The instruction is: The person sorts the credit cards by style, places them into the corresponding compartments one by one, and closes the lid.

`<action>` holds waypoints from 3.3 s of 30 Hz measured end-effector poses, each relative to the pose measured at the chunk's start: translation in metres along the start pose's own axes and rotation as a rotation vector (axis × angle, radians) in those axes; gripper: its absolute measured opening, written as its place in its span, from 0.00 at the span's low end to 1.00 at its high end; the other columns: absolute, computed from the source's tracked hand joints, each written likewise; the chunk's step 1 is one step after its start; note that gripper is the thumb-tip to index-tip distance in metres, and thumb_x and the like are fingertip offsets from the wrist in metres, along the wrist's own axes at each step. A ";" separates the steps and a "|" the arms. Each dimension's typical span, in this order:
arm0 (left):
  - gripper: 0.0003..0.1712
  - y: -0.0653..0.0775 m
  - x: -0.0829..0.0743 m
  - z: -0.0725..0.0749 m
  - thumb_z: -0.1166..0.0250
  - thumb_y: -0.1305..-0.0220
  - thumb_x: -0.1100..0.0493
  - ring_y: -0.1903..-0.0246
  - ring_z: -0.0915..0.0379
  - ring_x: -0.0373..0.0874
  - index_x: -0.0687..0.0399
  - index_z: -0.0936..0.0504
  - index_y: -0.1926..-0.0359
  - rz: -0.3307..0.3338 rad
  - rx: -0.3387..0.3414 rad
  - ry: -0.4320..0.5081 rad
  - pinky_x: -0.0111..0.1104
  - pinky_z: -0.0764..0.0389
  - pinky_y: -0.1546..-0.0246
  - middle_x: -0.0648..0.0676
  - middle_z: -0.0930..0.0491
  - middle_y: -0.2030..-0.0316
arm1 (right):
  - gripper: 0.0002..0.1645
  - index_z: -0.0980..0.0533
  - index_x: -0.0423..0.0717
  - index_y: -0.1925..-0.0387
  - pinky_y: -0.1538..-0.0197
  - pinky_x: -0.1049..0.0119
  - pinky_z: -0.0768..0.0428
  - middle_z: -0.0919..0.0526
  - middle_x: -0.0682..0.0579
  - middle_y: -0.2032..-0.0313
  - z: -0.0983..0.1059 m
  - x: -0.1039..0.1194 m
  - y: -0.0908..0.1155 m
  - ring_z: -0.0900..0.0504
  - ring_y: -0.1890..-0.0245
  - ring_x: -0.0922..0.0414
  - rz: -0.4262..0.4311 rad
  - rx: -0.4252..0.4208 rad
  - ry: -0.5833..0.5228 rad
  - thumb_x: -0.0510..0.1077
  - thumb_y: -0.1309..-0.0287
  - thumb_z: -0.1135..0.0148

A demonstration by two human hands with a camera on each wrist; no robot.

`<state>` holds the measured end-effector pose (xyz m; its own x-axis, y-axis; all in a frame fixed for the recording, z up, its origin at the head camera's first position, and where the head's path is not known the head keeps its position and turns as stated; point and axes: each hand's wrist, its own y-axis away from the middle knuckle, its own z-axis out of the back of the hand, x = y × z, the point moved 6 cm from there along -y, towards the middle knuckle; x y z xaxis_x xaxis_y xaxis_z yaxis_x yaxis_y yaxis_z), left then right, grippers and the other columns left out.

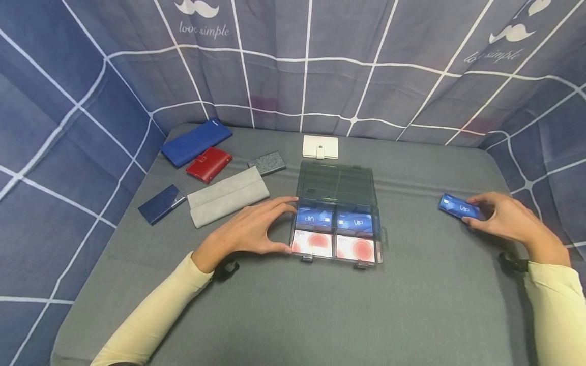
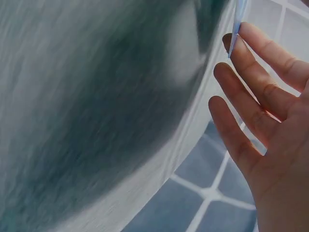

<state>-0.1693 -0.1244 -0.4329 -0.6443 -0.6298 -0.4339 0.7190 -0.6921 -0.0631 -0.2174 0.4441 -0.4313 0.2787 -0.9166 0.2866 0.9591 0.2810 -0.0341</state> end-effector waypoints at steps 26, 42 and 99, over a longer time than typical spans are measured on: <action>0.51 -0.001 0.001 0.001 0.24 0.45 0.25 0.25 0.33 0.46 0.46 0.23 0.28 0.007 0.005 0.005 0.50 0.22 0.35 0.46 0.36 0.20 | 0.33 0.14 0.45 0.46 0.57 0.38 0.19 0.14 0.46 0.51 0.002 0.132 -0.036 0.14 0.51 0.42 0.280 -0.144 0.054 0.52 0.55 0.15; 0.51 -0.001 0.000 0.002 0.23 0.45 0.25 0.25 0.33 0.46 0.46 0.23 0.28 0.008 0.002 0.007 0.50 0.21 0.35 0.46 0.36 0.20 | 0.32 0.14 0.48 0.44 0.54 0.41 0.17 0.14 0.48 0.51 -0.004 0.208 -0.058 0.14 0.52 0.44 0.399 -0.153 0.097 0.57 0.50 0.21; 0.52 0.000 0.001 0.003 0.24 0.45 0.24 0.26 0.31 0.45 0.46 0.24 0.28 -0.017 -0.027 0.011 0.47 0.18 0.40 0.45 0.36 0.20 | 0.26 0.13 0.44 0.50 0.46 0.50 0.18 0.13 0.49 0.57 -0.065 0.356 -0.078 0.15 0.54 0.47 0.762 -0.040 0.290 0.60 0.35 0.25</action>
<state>-0.1709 -0.1257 -0.4307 -0.6540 -0.6137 -0.4423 0.7146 -0.6930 -0.0953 -0.1894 0.0779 -0.3886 0.8514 -0.5170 -0.0883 0.5009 0.8515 -0.1551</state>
